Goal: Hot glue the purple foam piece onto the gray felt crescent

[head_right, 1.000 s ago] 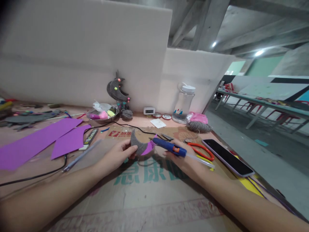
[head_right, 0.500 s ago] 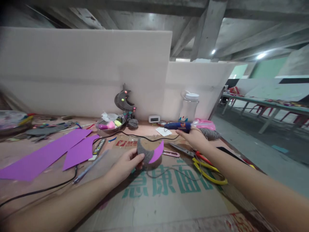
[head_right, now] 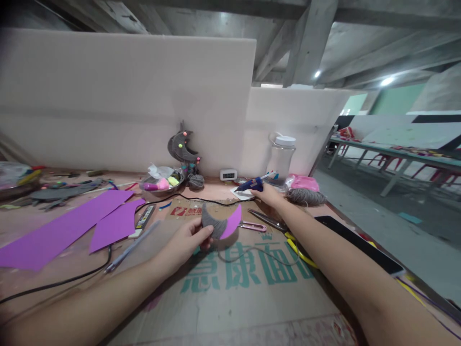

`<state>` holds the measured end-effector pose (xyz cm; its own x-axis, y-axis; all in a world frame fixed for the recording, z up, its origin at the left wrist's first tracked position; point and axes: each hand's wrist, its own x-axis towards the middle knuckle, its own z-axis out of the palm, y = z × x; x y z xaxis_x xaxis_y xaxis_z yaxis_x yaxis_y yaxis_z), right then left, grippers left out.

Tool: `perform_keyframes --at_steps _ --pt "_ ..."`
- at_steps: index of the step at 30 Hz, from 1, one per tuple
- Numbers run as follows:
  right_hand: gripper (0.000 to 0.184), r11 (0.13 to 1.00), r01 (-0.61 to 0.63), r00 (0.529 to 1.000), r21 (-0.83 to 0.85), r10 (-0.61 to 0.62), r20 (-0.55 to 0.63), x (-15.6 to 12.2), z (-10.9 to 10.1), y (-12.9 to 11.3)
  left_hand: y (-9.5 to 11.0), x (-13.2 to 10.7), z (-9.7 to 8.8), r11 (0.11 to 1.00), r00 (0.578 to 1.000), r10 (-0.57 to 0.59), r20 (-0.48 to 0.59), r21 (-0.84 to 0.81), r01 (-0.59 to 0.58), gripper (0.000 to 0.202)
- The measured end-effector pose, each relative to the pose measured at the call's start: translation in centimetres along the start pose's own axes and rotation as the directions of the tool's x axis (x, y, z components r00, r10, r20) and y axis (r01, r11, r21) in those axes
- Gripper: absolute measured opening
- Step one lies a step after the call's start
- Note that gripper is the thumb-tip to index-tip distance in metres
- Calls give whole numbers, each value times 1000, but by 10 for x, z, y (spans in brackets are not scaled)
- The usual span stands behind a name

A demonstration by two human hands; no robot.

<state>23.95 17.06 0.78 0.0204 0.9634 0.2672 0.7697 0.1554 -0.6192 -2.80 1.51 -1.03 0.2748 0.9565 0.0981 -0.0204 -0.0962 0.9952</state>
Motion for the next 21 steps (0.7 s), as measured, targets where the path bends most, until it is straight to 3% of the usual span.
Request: perform_keyframes --at_steps 5,10,12,14,16,18,21 --pt "51 993 56 992 -108 -68 -109 -15 -17 2 1 1 -1 999 1000 -9 -29 -43 8 27" --pt "35 975 163 974 -150 -184 -135 -72 -29 -21 4 1 -1 997 998 -21 -52 -80 17 31" --pt "30 951 279 958 -129 -285 -24 -101 -27 -39 5 1 -2 995 998 -30 -63 -96 24 34" --pt "33 915 389 915 -110 -370 160 -128 -23 -57 5 0 -2 993 996 -33 -78 -114 24 35" --pt "37 858 502 830 -108 -442 339 -150 -16 -73 5 -1 -3 991 995 -33 -89 -131 21 34" --pt "40 812 577 763 -84 -499 411 -163 -7 -83 4 -2 -4 989 995 -38 -95 -146 24 32" --pt "25 764 641 725 -71 -572 384 -172 10 -87 3 -1 -5 987 995 -39 -94 -160 24 30"
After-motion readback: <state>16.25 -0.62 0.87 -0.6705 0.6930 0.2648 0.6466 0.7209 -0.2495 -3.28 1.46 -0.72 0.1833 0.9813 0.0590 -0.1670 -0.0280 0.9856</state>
